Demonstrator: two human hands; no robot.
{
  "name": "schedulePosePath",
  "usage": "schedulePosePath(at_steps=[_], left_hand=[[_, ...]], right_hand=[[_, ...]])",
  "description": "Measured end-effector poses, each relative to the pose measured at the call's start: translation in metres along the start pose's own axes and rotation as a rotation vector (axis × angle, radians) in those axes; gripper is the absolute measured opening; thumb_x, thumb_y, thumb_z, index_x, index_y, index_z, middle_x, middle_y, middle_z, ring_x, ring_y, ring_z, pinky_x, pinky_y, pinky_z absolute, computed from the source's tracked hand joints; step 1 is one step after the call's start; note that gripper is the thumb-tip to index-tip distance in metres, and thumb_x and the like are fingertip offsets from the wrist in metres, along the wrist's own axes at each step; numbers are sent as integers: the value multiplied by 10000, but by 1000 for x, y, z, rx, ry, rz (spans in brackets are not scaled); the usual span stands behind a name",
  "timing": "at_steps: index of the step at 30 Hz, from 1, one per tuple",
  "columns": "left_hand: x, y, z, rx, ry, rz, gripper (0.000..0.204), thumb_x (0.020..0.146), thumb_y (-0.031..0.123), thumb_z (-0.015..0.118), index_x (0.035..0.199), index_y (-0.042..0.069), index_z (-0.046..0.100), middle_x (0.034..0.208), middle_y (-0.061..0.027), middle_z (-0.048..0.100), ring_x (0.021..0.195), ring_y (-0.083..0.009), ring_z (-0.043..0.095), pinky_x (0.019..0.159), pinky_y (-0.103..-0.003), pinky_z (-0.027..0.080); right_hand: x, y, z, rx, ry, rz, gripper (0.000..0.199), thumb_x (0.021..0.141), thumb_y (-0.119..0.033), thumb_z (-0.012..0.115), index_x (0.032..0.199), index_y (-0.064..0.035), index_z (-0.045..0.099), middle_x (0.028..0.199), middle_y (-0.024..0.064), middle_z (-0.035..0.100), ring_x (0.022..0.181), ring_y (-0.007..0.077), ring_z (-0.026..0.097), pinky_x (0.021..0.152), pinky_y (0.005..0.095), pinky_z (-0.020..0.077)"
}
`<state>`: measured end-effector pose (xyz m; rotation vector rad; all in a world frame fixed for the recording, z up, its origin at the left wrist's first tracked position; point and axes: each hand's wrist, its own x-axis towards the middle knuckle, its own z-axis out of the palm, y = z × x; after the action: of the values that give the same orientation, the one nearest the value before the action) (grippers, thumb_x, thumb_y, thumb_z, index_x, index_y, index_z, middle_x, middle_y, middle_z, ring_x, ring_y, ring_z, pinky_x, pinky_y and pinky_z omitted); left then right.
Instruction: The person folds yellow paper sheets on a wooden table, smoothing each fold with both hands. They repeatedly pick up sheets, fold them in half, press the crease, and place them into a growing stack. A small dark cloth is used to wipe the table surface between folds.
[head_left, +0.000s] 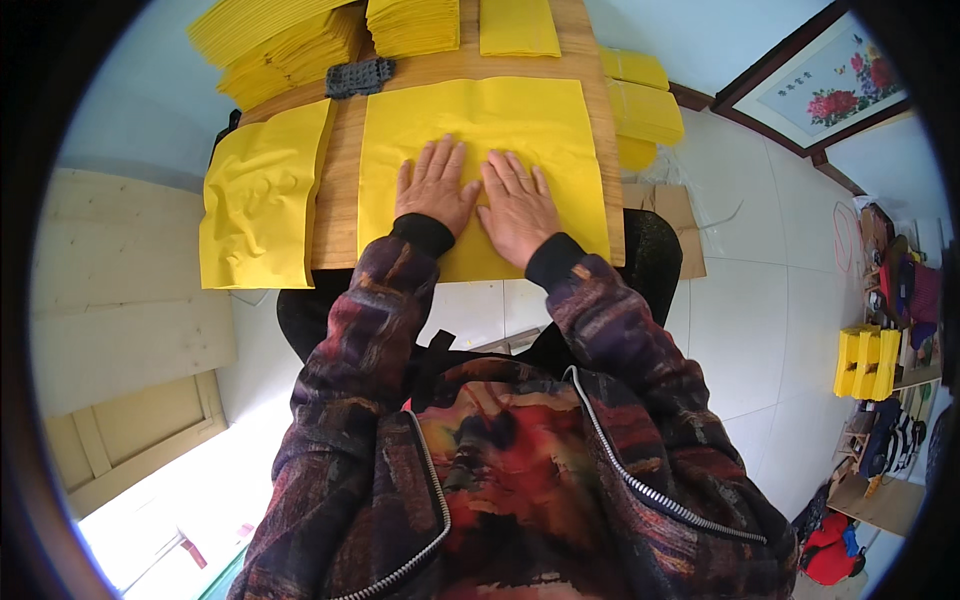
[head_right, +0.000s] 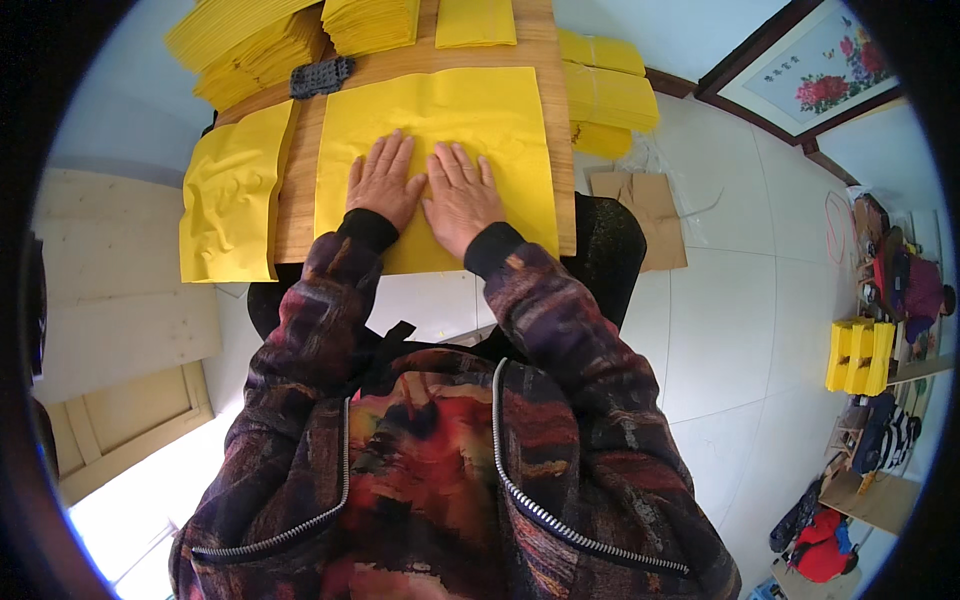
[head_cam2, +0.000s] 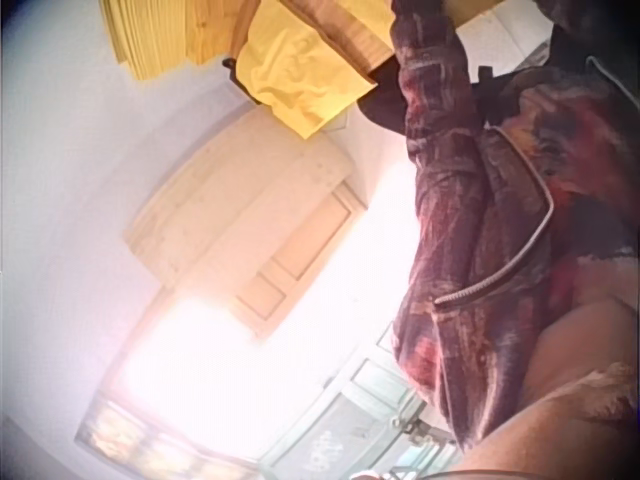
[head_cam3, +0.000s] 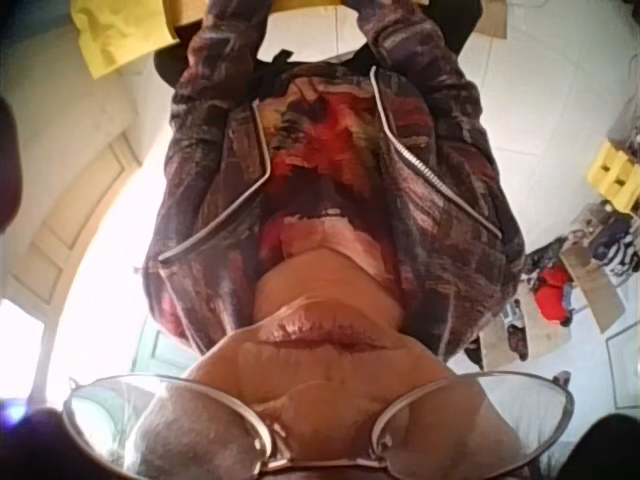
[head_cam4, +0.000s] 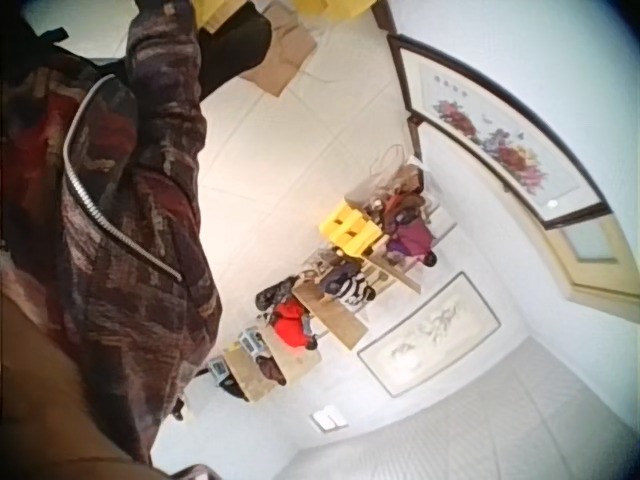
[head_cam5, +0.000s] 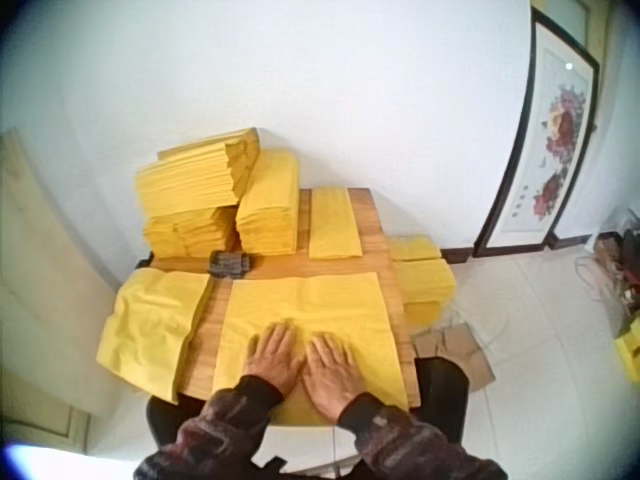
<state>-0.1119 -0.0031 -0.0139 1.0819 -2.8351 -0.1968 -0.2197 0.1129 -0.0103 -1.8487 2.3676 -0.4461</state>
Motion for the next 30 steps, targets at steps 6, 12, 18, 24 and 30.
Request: schedulePosePath(at_steps=[6,12,18,24,30], left_hand=[[12,-36,5,50,50,-28,608,929,468,446,1453,189,312,1545,-36,231,1428,-215,189,1144,-442,156],[7,-32,-14,46,40,-36,607,925,427,476,1458,199,300,1549,-36,215,1432,-226,179,1134,-494,151],[-106,6,-21,-171,30,406,850,720,422,740,1432,185,340,1492,-115,295,1365,-312,304,1082,-482,285],[-111,3,-10,-34,174,306,404,725,145,640,1121,169,567,1146,-55,522,1103,-252,509,916,-433,410],[-95,-6,-22,-228,131,332,149,778,92,594,911,131,648,928,-37,599,920,-256,566,773,-407,442]], right_hand=[[-20,81,-18,-99,41,107,666,905,-409,499,1426,-35,322,1519,111,261,1418,266,198,1133,494,160],[-41,74,-41,-120,148,153,628,871,-339,580,1382,-40,368,1472,122,336,1388,304,251,1116,509,192],[-94,7,-40,180,144,-199,516,744,-156,692,1215,-33,523,1264,131,490,1194,332,443,976,430,378],[-86,4,-33,95,213,-310,217,751,-57,642,965,-40,614,1018,69,564,952,273,542,812,396,456],[-78,9,-43,191,93,-235,117,786,-33,565,873,-31,643,899,103,595,899,312,557,786,399,463]])
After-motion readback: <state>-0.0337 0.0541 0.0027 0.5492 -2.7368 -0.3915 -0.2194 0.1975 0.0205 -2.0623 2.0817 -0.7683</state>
